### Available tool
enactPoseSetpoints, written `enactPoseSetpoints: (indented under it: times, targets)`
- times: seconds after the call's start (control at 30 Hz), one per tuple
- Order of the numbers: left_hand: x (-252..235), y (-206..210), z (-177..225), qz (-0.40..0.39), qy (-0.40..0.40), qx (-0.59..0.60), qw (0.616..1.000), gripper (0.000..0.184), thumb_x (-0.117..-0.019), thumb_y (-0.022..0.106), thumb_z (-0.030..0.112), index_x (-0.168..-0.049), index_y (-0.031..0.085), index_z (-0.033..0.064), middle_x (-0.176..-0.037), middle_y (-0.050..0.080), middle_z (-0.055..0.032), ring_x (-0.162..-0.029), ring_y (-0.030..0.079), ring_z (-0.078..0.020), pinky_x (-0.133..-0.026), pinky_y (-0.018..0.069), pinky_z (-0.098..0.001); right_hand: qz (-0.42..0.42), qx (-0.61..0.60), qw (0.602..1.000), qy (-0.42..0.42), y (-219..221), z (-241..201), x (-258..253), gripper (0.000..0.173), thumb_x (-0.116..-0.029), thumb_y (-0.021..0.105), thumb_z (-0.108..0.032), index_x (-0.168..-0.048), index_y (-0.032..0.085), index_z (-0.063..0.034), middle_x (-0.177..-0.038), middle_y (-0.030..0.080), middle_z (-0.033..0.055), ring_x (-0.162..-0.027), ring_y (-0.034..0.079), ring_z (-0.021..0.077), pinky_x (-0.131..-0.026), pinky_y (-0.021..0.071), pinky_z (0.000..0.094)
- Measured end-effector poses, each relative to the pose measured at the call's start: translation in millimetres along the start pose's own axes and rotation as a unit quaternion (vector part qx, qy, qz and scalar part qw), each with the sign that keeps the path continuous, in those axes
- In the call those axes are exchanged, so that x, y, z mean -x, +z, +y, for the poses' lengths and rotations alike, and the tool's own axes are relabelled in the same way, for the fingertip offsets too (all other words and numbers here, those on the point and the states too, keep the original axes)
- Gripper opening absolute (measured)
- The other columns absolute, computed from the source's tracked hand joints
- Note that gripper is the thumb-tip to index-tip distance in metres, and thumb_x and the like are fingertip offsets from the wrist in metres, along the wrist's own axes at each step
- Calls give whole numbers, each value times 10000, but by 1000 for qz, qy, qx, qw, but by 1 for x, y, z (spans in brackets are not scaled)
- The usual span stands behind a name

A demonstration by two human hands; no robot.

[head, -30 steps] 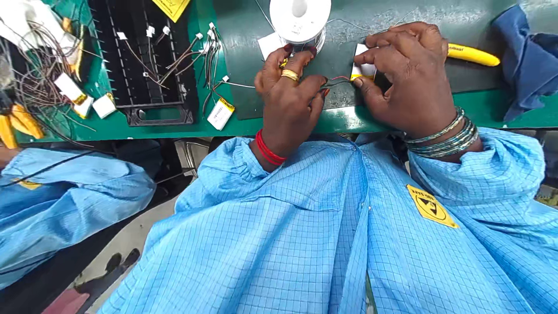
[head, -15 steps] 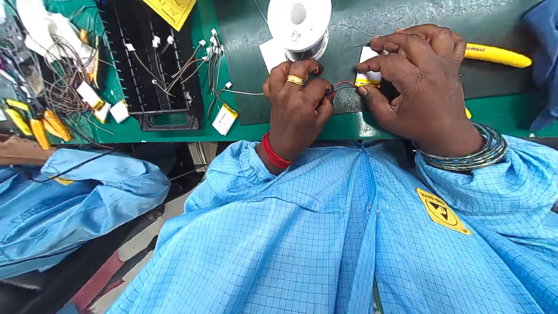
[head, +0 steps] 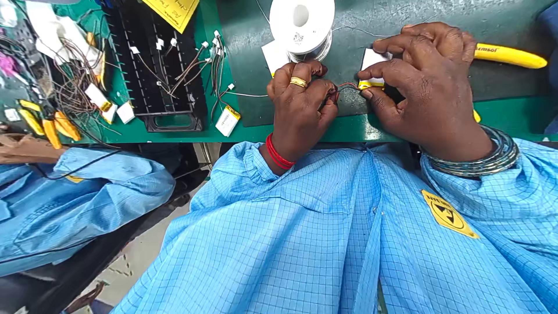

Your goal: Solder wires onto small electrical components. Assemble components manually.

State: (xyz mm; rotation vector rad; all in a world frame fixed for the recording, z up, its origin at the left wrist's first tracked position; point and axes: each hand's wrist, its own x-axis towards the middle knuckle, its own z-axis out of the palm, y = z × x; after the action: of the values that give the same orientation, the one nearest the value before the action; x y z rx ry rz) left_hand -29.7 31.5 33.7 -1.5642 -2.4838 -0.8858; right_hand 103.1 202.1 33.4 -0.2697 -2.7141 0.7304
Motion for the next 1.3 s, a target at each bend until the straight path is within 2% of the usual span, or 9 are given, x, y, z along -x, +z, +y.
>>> enactPoseSetpoints:
  times: [0.13, 0.27, 0.6, 1.07, 1.3]
  targets:
    - [1, 2, -1, 11, 8, 1, 1000, 99, -901, 676, 143, -857, 759, 112, -1108, 718, -142, -1109, 590, -342, -918, 363, -490, 12, 9, 1000, -13, 2, -10, -4, 219, -985, 598, -275, -1050, 767, -152, -1380, 608, 227, -1391, 417, 503, -1076, 270, 670]
    - [4, 3, -3, 22, 18, 9, 1000, 84, -900, 674, 144, -851, 734, 112, -1116, 711, -153, -1125, 587, -343, -941, 356, -491, -4, 15, 1000, -26, 5, -19, -11, 206, -965, 607, -267, -987, 771, -143, -1392, 611, 211, -1420, 398, 506, -1105, 250, 704]
    - [7, 4, -5, 28, 29, 7, 999, 115, -921, 667, 163, -847, 739, 112, -1127, 720, -154, -1147, 591, -335, -960, 352, -484, 27, 0, 999, -39, 14, -17, -11, 202, -959, 553, -151, -873, 716, -70, -1305, 667, 199, -1383, 447, 497, -1083, 290, 665]
    - [7, 6, -4, 45, 52, -29, 997, 128, -932, 669, 168, -830, 727, 119, -1129, 723, -150, -1134, 588, -337, -938, 347, -468, 21, 8, 999, -45, 14, -16, -11, 215, -963, 526, -158, -894, 710, -71, -1290, 678, 180, -1380, 455, 486, -1078, 295, 662]
    - [7, 6, -4, 36, 48, -13, 998, 101, -918, 673, 155, -837, 725, 125, -1151, 715, -152, -1148, 585, -332, -964, 340, -477, 18, 6, 999, -45, 14, -17, -11, 214, -955, 529, -155, -896, 714, -62, -1285, 680, 185, -1383, 454, 481, -1082, 297, 649]
